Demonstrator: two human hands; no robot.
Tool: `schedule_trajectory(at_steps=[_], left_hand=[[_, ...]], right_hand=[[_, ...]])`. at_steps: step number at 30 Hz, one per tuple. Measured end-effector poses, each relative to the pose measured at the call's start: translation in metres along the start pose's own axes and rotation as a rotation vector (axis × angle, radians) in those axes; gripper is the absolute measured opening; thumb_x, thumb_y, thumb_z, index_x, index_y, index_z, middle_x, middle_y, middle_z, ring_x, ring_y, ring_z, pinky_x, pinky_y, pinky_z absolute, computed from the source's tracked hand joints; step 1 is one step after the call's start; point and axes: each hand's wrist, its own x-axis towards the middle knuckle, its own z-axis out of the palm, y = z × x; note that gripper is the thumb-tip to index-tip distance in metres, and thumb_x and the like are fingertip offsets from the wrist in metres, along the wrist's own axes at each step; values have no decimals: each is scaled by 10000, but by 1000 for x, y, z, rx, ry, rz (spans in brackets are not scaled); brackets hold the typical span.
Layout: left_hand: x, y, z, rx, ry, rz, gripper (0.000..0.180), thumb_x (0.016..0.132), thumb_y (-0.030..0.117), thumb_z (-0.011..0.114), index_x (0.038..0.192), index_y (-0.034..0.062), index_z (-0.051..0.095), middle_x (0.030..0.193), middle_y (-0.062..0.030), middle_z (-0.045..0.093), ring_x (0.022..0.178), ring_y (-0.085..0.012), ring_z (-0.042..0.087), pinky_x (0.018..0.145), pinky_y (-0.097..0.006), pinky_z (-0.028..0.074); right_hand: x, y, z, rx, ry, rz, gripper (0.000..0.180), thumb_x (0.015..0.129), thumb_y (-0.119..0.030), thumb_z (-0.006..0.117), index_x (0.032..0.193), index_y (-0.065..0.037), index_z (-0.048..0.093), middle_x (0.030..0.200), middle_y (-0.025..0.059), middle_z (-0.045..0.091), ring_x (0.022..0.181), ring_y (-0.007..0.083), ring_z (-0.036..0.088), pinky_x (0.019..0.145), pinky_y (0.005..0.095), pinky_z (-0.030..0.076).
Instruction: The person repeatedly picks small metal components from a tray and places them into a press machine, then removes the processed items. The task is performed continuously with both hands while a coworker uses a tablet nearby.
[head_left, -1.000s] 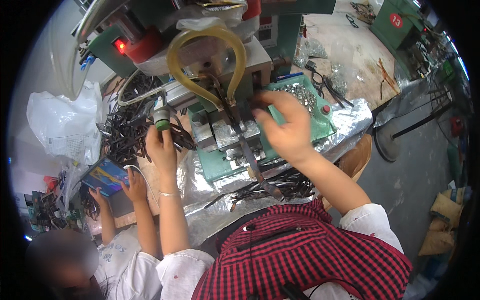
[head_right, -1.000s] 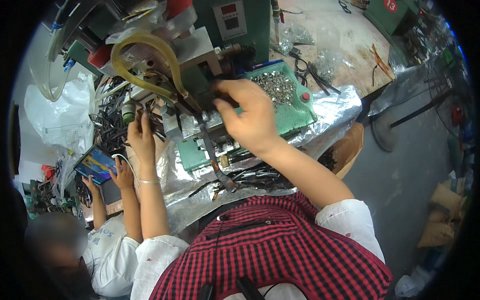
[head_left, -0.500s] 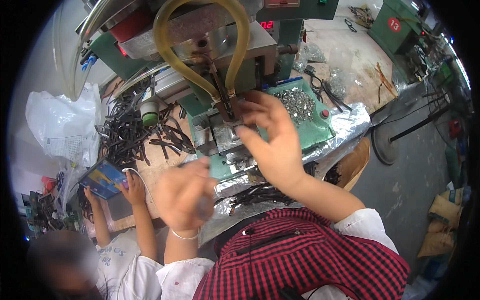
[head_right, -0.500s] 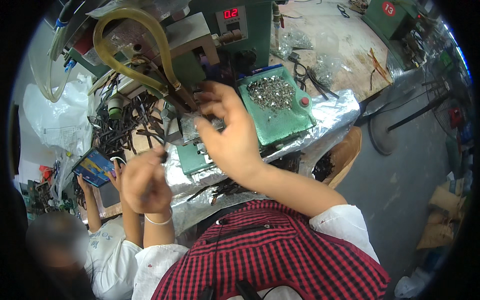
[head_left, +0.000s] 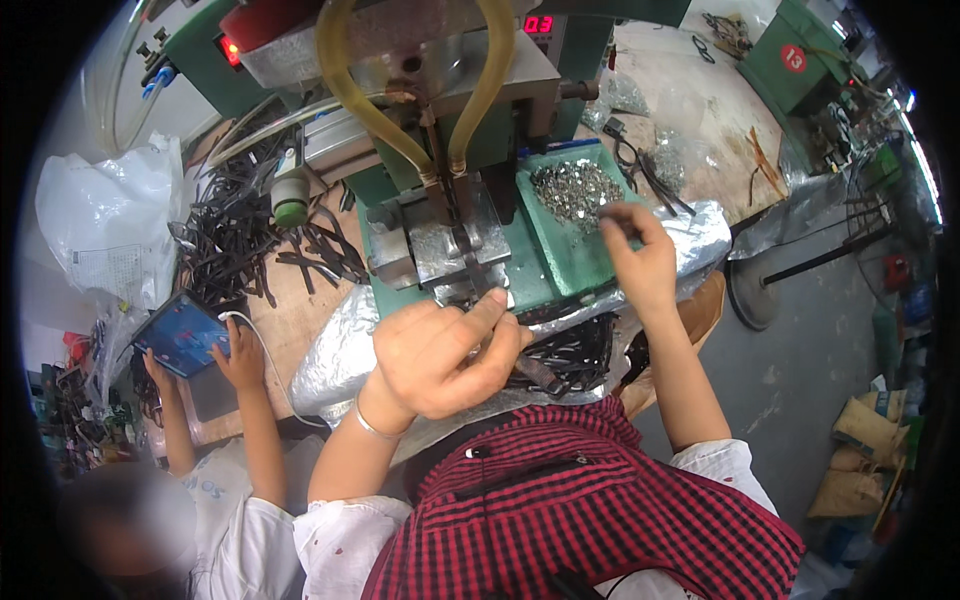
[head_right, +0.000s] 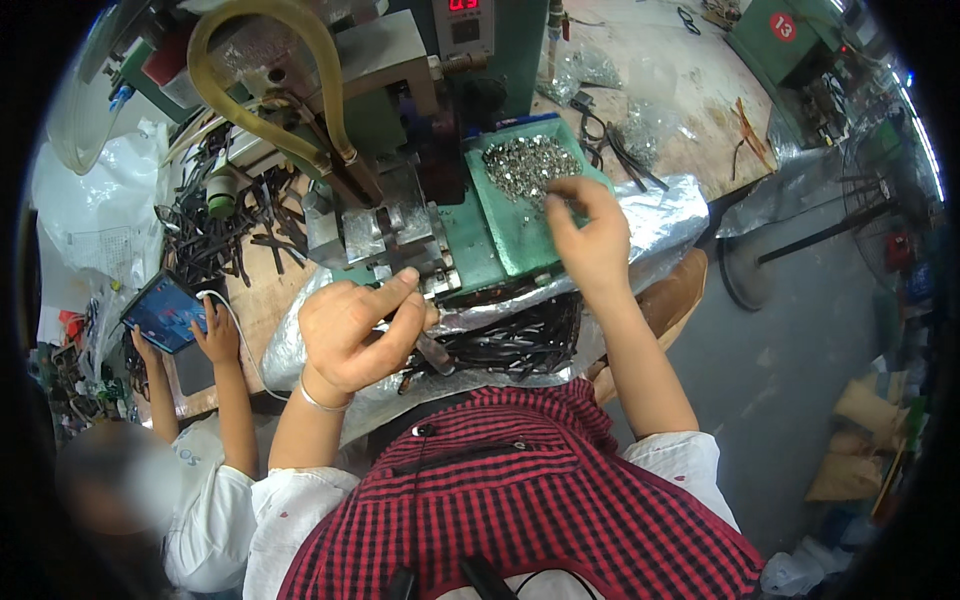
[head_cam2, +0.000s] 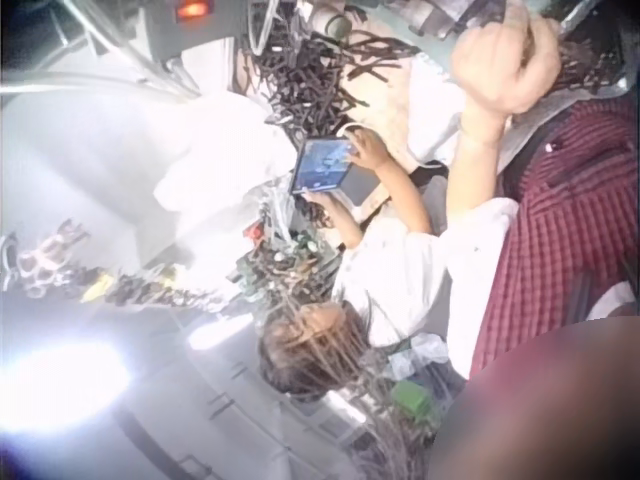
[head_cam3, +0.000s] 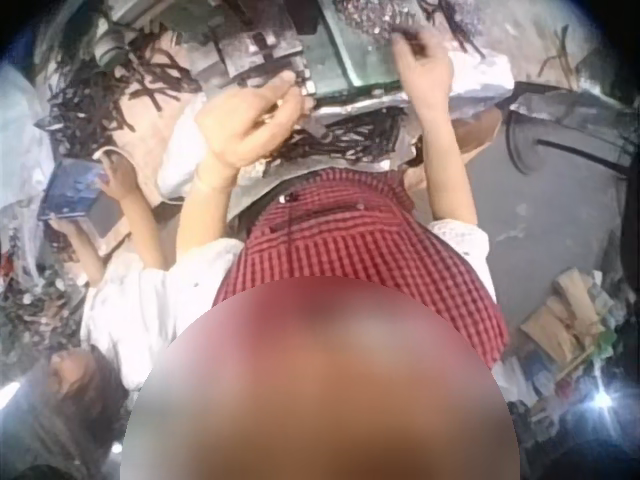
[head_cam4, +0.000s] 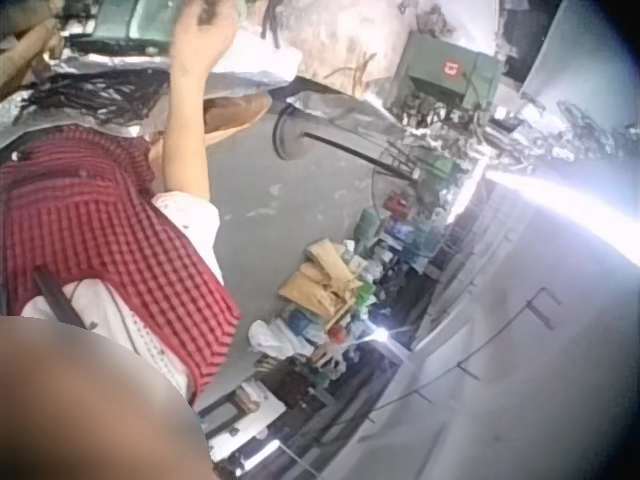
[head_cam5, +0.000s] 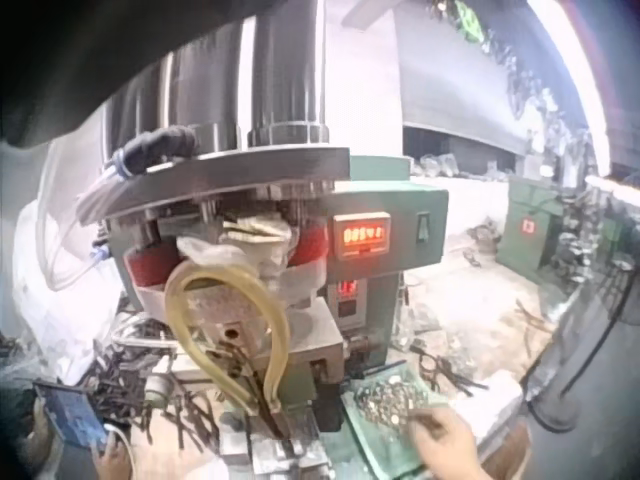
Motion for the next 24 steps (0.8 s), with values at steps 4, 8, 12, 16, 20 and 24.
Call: schedule_trajectory(at_steps=[4, 8, 12, 16, 20, 24], left_hand=[[-4, 3, -3, -20, -7, -63, 246, 761, 171, 876, 947, 105, 729, 982, -115, 761, 551, -100, 575, 483, -225, 418], [-12, 29, -16, -119, -72, -328, 411, 659, 47, 863, 1061, 47, 775, 1174, -177, 760, 741, -219, 717, 593, -286, 547], [-28, 51, -52, -80, -168, -432, 380, 738, 14, 828, 1110, 44, 757, 1198, -201, 746, 837, -230, 731, 672, -314, 580], [-49, 19, -97, 254, 104, -624, 219, 878, -113, 687, 1075, -28, 732, 1099, -164, 757, 931, -245, 728, 838, -373, 589], [-58, -63, -95, 357, 75, -842, 145, 883, -48, 724, 1013, 14, 746, 978, -112, 739, 889, -256, 705, 830, -328, 534], [-147, -142, -62, 568, -395, -874, 203, 828, 99, 761, 1028, 99, 792, 1112, -120, 668, 1051, -359, 641, 924, -428, 513]], right_hand=[[-13, -25, 2, -334, -150, -4, 146, 812, -150, 784, 903, -44, 741, 987, 135, 694, 973, 354, 649, 904, 435, 507], [-15, -23, 17, -448, -97, -129, 126, 806, -134, 775, 874, -44, 720, 954, 138, 674, 985, 367, 632, 895, 472, 495], [-20, -26, 16, -401, -49, -127, 91, 858, -91, 726, 913, -28, 690, 943, 149, 711, 916, 375, 663, 828, 474, 519], [-19, -13, 16, -241, 32, -93, 139, 907, -49, 683, 1041, -20, 707, 982, 166, 707, 934, 376, 671, 833, 450, 520], [-7, -34, 17, -279, 81, -310, 200, 922, -19, 653, 1112, -18, 717, 1008, 180, 702, 939, 380, 671, 837, 450, 520], [-5, -34, 24, -260, 50, -193, 156, 950, -29, 650, 1077, -31, 740, 983, 147, 716, 985, 344, 684, 910, 407, 518]])
